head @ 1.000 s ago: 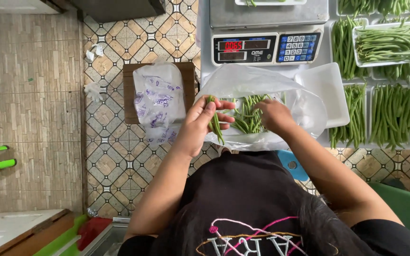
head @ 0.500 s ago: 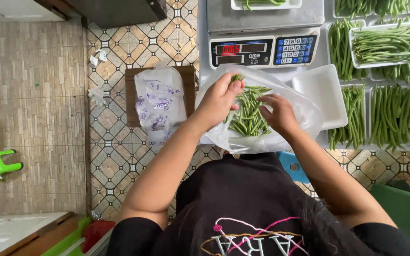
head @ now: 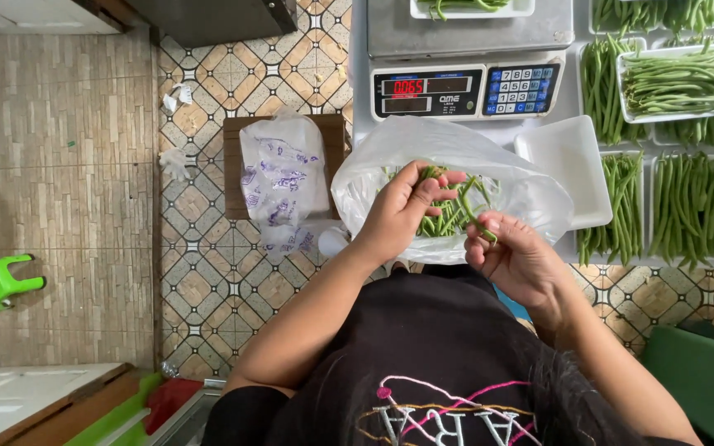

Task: Sorting and weighing green beans by transferring them from a crate into a plastic bag on a digital scale.

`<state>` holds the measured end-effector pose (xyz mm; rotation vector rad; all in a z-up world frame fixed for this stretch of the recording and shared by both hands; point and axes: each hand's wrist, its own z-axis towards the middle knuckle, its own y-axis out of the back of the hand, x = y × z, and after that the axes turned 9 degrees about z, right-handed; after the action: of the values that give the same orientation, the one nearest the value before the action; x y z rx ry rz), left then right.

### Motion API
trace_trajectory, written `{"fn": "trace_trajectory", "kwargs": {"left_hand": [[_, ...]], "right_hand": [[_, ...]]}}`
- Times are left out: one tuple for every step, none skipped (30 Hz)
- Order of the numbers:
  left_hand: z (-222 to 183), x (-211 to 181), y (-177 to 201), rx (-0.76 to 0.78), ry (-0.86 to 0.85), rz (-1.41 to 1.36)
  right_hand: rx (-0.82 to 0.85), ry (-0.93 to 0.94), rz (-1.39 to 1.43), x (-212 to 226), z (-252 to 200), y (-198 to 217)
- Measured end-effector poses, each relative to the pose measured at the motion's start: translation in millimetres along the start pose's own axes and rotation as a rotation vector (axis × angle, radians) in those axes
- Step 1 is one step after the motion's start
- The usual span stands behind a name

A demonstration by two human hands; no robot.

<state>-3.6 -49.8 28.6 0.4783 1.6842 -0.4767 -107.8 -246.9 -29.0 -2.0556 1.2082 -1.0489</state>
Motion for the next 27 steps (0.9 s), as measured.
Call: {"fn": "trace_trajectory", "kwargs": {"left_hand": [[0.1,0.5,-2.4,0.000,0.002,-0.001],[0.3,1.0,-4.7,-0.001,-0.006,-0.003],[0.5,1.3,-7.0,-0.002,-0.012,-0.005],[0.0,3.1,-9.2,-0.002,-0.011,-0.007],[-0.1,4.7,-10.6,-0.011,-0.018,-0.005],[-0.3,6.2,-11.9,-0.021,-0.025,-0.004],[-0.3,7.6,-12.7,-0.024,-0.025,-0.003],[-0.2,9.2,-13.5,-0.035,-0.032,-0.012],[-0.8,11.2,-14.6,-0.045,-0.036,-0.021],[-0.9,11.8,-15.3,-0.048,-0.034,-0.021],[-0.9,12.1,-15.8,-0.055,-0.043,-0.019],[-0.7,12.4,-16.4,-0.062,-0.053,-0.016],[-0.3,16.1,-14.6,-0.061,-0.053,-0.016],[0.3,19.9,-12.9,-0.063,-0.072,0.012],[0.6,23.9,-11.8,-0.063,-0.091,0.040],[0.9,26.0,-9.9,-0.060,-0.089,0.039],[0.8,28.5,-8.2,-0.051,-0.123,0.033],[0.6,31.2,-6.2,-0.042,-0.157,0.028],[-2.4,26.9,0.4,-0.041,-0.153,0.024],[-5.3,22.9,7.5,-0.058,-0.158,-0.051],[-8.2,19.4,14.6,-0.076,-0.162,-0.127],[-11.0,17.3,27.1,-0.076,-0.157,-0.132],[-14.1,14.9,39.9,-0.093,-0.171,-0.195],[-17.8,12.6,53.2,-0.110,-0.186,-0.258],[-25.9,3.6,60.9,-0.120,-0.179,-0.262],[-34.1,-5.4,68.5,-0.095,-0.162,-0.298],[-39.0,-14.8,76.1,-0.063,-0.152,-0.333]], "right_hand": [[-0.002,-0.001,0.001,-0.9,-1.8,-3.8],[-0.004,-0.029,0.012,-1.8,-3.5,-7.7],[-0.006,-0.057,0.023,-2.5,-5.4,-11.8],[-0.008,-0.058,0.024,-4.7,-5.5,-11.3],[-0.014,-0.067,0.027,-6.6,-4.3,-11.3],[-0.020,-0.075,0.030,-8.7,-3.3,-11.4],[-0.018,-0.078,0.029,-10.1,-3.6,-12.6],[-0.026,-0.086,0.021,-11.5,-3.8,-13.8],[-0.037,-0.095,0.014,-13.6,-4.8,-14.3],[-0.037,-0.098,0.014,-14.6,-3.9,-13.9],[-0.041,-0.102,0.018,-15.6,-2.9,-13.6],[-0.046,-0.106,0.022,-16.4,-2.0,-13.3],[-0.046,-0.105,0.023,-17.0,-3.9,-18.3],[-0.049,-0.117,0.020,-17.4,-5.7,-23.2],[-0.055,-0.130,0.019,-18.0,-8.4,-27.7],[-0.058,-0.128,0.021,-17.5,-13.2,-33.9],[-0.014,-0.144,-0.039,-17.1,-18.3,-39.8],[0.029,-0.160,-0.099,-17.1,-23.1,-45.7],[0.024,-0.162,-0.099,-15.6,-23.8,-44.5],[0.049,-0.133,-0.265,-14.6,-24.2,-43.4],[0.075,-0.105,-0.432,-13.5,-24.4,-42.0],[0.069,-0.108,-0.433,-6.6,-19.3,-31.0],[0.033,-0.041,-0.665,1.0,-13.4,-20.7],[-0.002,0.029,-0.897,8.1,-7.5,-10.7],[-0.001,0.016,-0.901,19.1,-7.5,-13.7],[-0.021,0.110,-1.030,30.1,-7.3,-16.8],[-0.044,0.216,-1.156,42.7,-6.4,-20.0]]}}
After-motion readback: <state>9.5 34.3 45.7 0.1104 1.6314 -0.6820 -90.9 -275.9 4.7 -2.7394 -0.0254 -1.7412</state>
